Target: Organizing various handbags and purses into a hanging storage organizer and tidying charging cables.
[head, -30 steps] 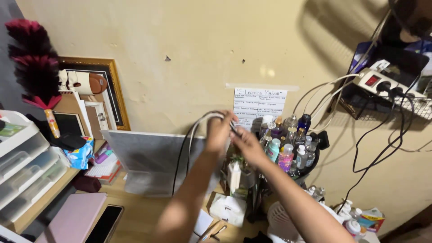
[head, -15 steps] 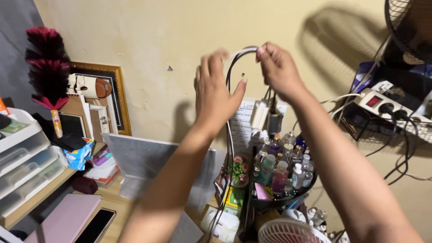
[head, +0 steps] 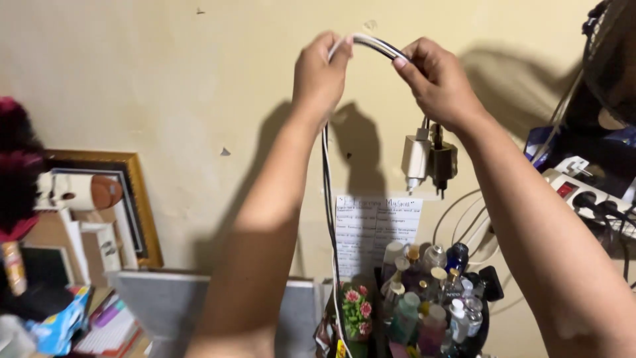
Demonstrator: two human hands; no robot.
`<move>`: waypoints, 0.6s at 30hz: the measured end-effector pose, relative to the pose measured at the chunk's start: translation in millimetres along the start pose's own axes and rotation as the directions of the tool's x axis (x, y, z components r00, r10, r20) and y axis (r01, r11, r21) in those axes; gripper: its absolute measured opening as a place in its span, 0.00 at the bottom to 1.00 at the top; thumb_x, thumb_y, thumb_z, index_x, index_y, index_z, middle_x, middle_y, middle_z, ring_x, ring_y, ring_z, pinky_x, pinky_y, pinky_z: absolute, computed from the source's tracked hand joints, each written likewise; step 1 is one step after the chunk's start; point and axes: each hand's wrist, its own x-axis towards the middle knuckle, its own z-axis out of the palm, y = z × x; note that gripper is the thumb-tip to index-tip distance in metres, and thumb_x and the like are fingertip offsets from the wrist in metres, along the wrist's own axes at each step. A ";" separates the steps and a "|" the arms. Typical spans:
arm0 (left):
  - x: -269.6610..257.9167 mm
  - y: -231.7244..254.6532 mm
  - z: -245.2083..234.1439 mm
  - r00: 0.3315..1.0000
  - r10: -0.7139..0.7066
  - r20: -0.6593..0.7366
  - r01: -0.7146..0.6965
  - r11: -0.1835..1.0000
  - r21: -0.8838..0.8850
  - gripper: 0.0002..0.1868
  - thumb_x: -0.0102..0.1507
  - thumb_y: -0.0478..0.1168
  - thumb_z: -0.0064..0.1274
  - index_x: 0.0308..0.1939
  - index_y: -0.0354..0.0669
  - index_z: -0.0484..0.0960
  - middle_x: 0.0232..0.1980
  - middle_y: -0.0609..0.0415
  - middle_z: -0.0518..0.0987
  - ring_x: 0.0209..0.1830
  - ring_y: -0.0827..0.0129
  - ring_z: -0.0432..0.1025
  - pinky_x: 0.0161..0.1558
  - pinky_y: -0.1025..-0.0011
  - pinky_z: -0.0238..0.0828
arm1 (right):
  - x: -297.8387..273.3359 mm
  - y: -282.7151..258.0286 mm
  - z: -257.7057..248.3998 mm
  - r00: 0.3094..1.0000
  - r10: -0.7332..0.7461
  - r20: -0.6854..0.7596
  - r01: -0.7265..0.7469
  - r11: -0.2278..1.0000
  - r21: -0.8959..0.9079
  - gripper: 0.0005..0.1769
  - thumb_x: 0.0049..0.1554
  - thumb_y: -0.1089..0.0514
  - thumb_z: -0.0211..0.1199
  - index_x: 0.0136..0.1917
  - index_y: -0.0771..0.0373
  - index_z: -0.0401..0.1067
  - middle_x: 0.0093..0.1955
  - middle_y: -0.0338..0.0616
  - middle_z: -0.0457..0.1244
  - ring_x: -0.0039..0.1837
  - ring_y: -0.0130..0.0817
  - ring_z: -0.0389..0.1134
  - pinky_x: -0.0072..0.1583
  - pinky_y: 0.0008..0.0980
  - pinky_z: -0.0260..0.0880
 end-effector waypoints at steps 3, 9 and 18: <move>32.1 -2.7 2.0 0.991 0.025 -0.134 -0.001 0.984 0.180 0.17 0.69 0.47 0.52 0.31 0.41 0.77 0.21 0.59 0.68 0.23 0.74 0.61 0.28 0.67 0.61 | 18.2 28.2 2.7 0.999 -0.050 0.011 0.051 0.995 -0.088 0.10 0.71 0.54 0.58 0.51 0.62 0.68 0.32 0.28 0.53 0.32 0.16 0.51 0.33 0.23 0.50; 77.6 -31.9 4.8 0.976 0.152 -0.154 -0.083 0.919 0.386 0.14 0.67 0.46 0.56 0.32 0.42 0.78 0.23 0.52 0.77 0.23 0.60 0.72 0.31 0.61 0.67 | 81.8 41.2 3.4 0.909 -0.323 -0.263 0.272 0.939 -0.213 0.14 0.68 0.60 0.63 0.57 0.69 0.61 0.40 0.35 0.67 0.37 0.18 0.65 0.36 0.22 0.64; 134.5 -102.9 30.6 0.909 0.372 -0.186 -0.265 0.862 0.432 0.15 0.66 0.22 0.45 0.51 0.45 0.71 0.52 0.49 0.77 0.51 0.51 0.77 0.50 0.57 0.72 | 204.4 71.4 -0.9 0.764 -0.473 -0.438 0.300 0.862 -0.408 0.12 0.66 0.63 0.71 0.43 0.70 0.74 0.35 0.42 0.68 0.35 0.26 0.71 0.37 0.28 0.69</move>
